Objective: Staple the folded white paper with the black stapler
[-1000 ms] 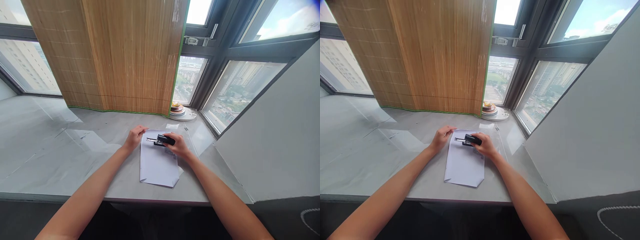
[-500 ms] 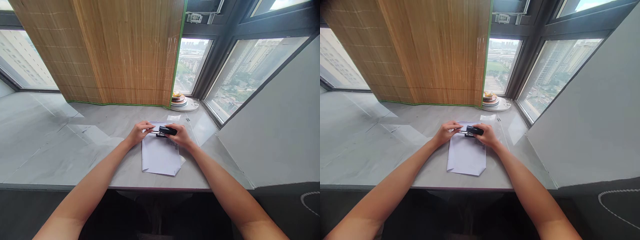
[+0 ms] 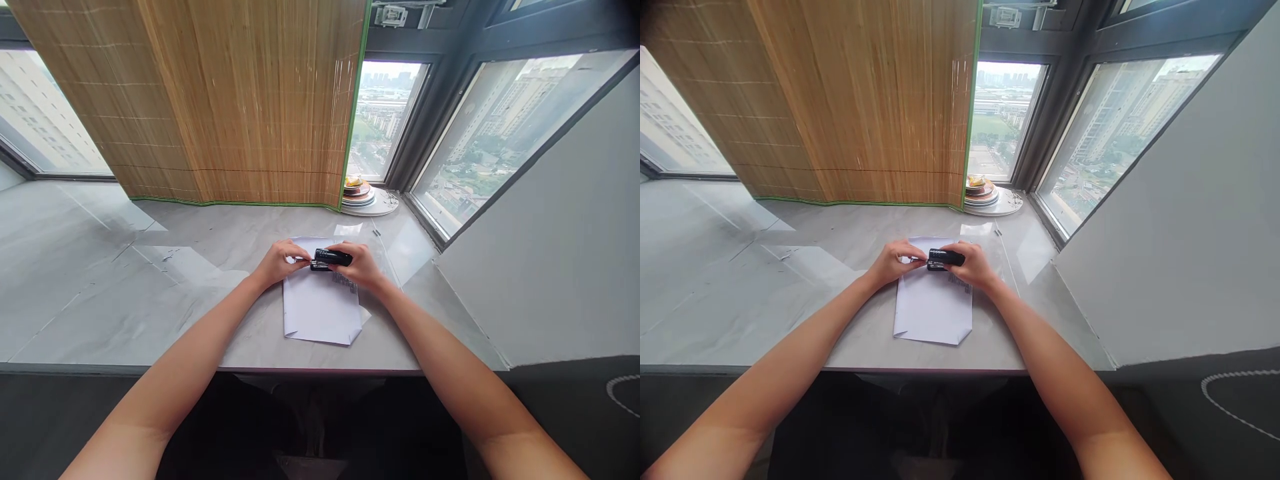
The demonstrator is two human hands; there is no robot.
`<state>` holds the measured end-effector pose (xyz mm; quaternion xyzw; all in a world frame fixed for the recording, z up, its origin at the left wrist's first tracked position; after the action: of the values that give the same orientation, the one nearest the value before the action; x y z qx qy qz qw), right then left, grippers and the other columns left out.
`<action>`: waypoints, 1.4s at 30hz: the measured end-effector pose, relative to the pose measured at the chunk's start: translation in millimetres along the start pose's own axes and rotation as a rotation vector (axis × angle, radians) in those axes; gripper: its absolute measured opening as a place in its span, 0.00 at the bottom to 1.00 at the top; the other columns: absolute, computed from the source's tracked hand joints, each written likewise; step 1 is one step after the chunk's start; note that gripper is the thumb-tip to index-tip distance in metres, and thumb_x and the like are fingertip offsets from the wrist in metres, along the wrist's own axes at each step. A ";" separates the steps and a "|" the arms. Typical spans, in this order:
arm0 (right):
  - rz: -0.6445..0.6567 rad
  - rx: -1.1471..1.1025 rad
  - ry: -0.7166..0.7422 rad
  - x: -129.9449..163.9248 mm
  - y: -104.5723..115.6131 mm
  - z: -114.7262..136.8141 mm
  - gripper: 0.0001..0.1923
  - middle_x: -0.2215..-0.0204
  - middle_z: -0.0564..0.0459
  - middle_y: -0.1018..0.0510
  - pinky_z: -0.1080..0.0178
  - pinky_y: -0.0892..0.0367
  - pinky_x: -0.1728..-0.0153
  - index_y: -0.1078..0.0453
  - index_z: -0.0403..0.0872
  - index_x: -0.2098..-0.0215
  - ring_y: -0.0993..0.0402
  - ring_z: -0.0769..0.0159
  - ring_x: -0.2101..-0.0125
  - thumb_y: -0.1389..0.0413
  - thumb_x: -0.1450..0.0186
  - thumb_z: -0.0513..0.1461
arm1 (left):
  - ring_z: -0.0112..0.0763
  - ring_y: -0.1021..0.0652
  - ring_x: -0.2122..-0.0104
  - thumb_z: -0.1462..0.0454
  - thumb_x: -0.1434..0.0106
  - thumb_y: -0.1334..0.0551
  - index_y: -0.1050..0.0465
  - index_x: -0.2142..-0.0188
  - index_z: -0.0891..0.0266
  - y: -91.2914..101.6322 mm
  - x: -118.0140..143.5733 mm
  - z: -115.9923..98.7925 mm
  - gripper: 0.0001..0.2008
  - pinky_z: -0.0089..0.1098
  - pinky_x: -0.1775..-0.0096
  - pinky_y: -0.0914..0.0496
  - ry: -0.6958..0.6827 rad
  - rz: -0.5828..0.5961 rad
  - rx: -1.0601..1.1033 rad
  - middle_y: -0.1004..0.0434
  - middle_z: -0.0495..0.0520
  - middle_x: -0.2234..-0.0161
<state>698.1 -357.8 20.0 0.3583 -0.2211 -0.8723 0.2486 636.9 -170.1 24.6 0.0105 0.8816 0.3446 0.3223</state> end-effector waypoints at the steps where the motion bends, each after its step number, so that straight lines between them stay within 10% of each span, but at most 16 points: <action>1: 0.006 -0.006 -0.003 -0.1 -0.1 0.4 0.17 0.64 0.52 0.16 0.57 0.28 0.58 0.18 0.52 0.54 0.21 0.59 0.65 0.33 0.43 0.36 | 0.34 0.19 0.68 0.53 0.33 0.31 0.14 0.63 0.56 -0.5 -0.2 -2.3 0.11 0.38 0.61 0.25 -0.010 0.010 0.012 0.13 0.54 0.64; 36: -0.041 -0.279 -0.108 0.0 27.4 -22.6 0.20 0.62 0.50 0.15 0.56 0.26 0.56 0.18 0.48 0.57 0.18 0.55 0.61 0.27 0.46 0.44 | 0.38 0.16 0.62 0.56 0.30 0.33 0.14 0.58 0.54 13.3 2.4 -9.8 0.09 0.41 0.55 0.25 -0.070 0.050 0.084 0.13 0.56 0.59; 42: 0.071 -0.300 -0.013 0.0 13.0 6.1 0.20 0.63 0.49 0.16 0.57 0.27 0.61 0.18 0.48 0.56 0.20 0.57 0.64 0.27 0.44 0.47 | 0.36 0.19 0.62 0.57 0.36 0.28 0.22 0.50 0.57 4.8 0.0 -9.1 0.16 0.41 0.54 0.26 -0.004 0.003 0.167 0.15 0.54 0.58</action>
<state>697.2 -366.7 31.3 0.3037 -0.1025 -0.8885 0.3285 630.7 -171.9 32.7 0.0392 0.9065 0.2704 0.3218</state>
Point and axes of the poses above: each hand's wrist, its own x-axis away from the middle knuckle, its own y-axis out of the back of the hand, z = x × y, the point moved 8 cm from there along -x, towards the middle knuckle
